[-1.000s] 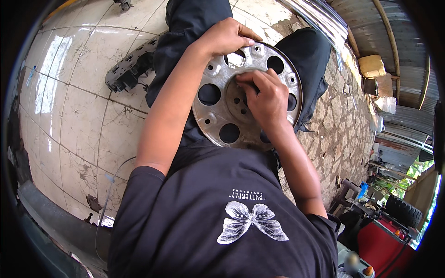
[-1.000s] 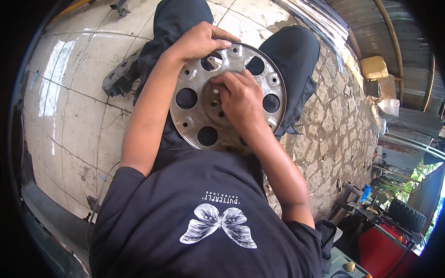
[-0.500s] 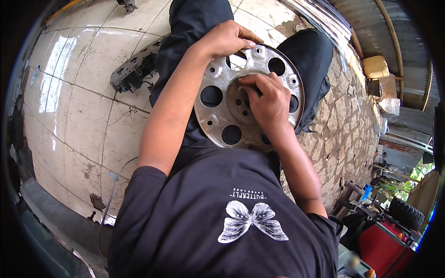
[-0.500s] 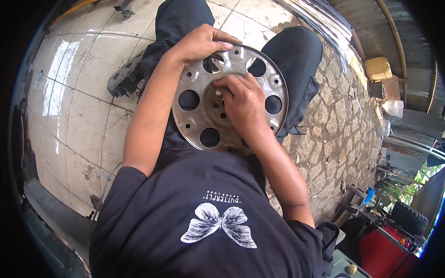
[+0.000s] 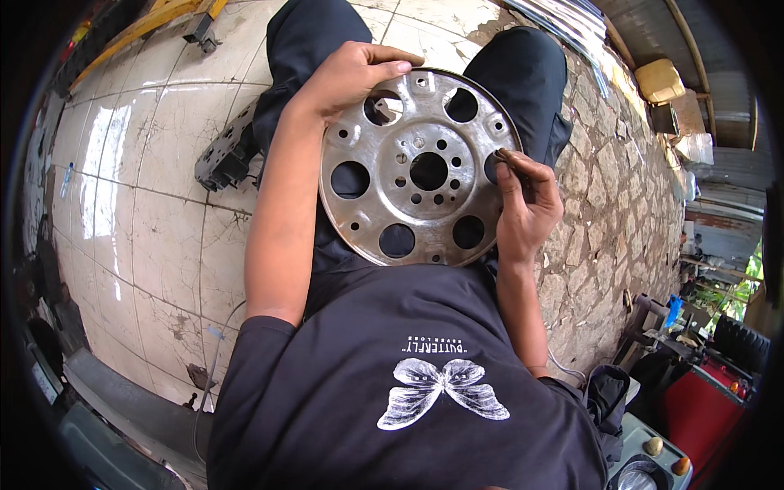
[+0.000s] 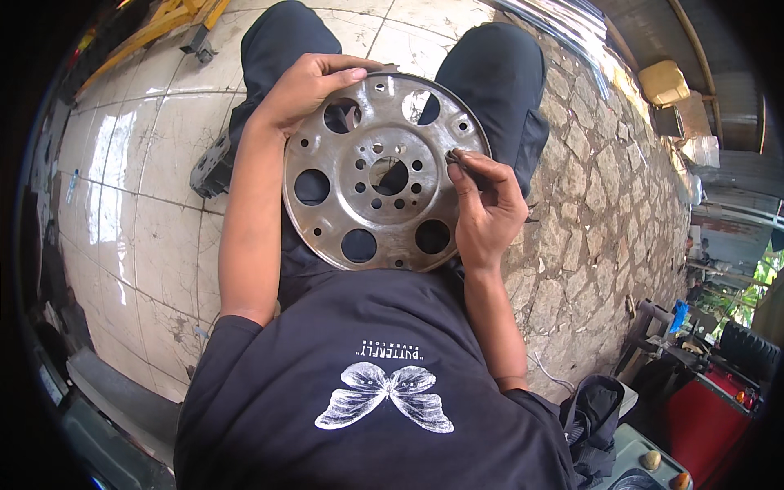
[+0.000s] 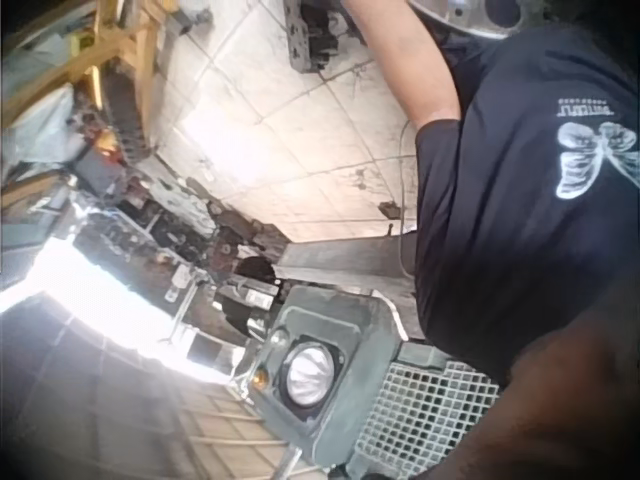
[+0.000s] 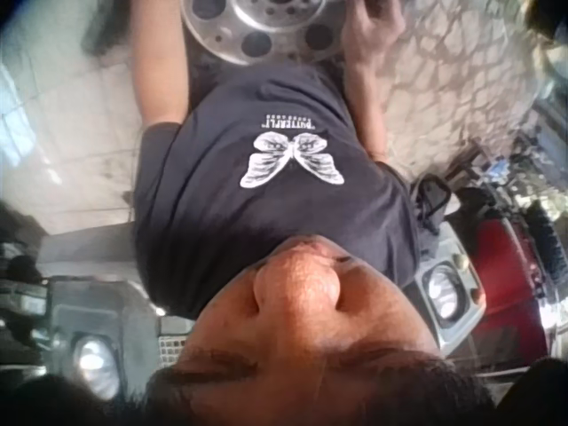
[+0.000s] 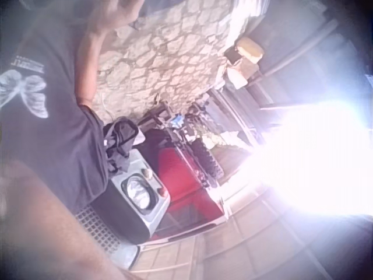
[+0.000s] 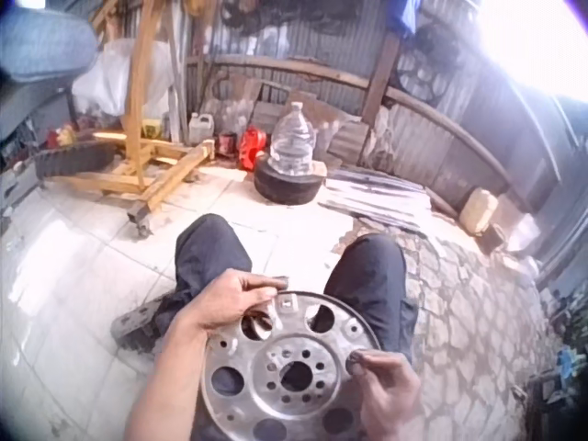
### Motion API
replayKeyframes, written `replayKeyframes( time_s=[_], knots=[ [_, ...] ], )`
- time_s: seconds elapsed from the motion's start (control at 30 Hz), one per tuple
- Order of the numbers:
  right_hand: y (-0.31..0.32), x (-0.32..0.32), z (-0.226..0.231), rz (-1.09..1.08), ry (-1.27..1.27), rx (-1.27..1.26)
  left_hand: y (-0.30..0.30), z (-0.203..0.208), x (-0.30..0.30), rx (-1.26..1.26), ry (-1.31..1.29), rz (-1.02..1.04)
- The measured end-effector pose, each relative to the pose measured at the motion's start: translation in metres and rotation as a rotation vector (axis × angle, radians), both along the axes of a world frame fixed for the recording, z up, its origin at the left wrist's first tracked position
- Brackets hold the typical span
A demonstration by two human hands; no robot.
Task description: The person sits on the floor and uses a small metal tool to scrape and clean the surface of a metal wheel hub. They repeatedly scrape around the bolt holes and the central area, occasionally rotating the hub to access different sections.
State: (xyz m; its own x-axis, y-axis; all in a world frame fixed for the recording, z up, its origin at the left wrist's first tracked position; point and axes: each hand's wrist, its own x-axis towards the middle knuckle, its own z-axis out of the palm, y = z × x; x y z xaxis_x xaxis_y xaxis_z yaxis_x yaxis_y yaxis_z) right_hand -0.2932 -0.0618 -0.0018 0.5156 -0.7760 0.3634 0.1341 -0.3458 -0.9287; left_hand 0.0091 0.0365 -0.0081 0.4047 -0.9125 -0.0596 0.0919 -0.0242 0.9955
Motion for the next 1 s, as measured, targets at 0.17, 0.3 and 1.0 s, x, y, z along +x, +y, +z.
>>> replayKeyframes(
  time_s=[0.17,0.3,1.0],
  knots=[
    [0.000,-0.009,0.001,-0.057,-0.138,0.133,0.015,0.012,0.014,-0.207,0.483,-0.249],
    [0.002,-0.013,-0.010,-0.102,-0.220,0.193,0.024,0.013,0.001,-0.372,0.590,-0.301],
    [0.010,0.026,0.024,0.222,0.201,-0.556,0.034,0.006,-0.029,-0.373,0.702,-0.058]
  ],
)
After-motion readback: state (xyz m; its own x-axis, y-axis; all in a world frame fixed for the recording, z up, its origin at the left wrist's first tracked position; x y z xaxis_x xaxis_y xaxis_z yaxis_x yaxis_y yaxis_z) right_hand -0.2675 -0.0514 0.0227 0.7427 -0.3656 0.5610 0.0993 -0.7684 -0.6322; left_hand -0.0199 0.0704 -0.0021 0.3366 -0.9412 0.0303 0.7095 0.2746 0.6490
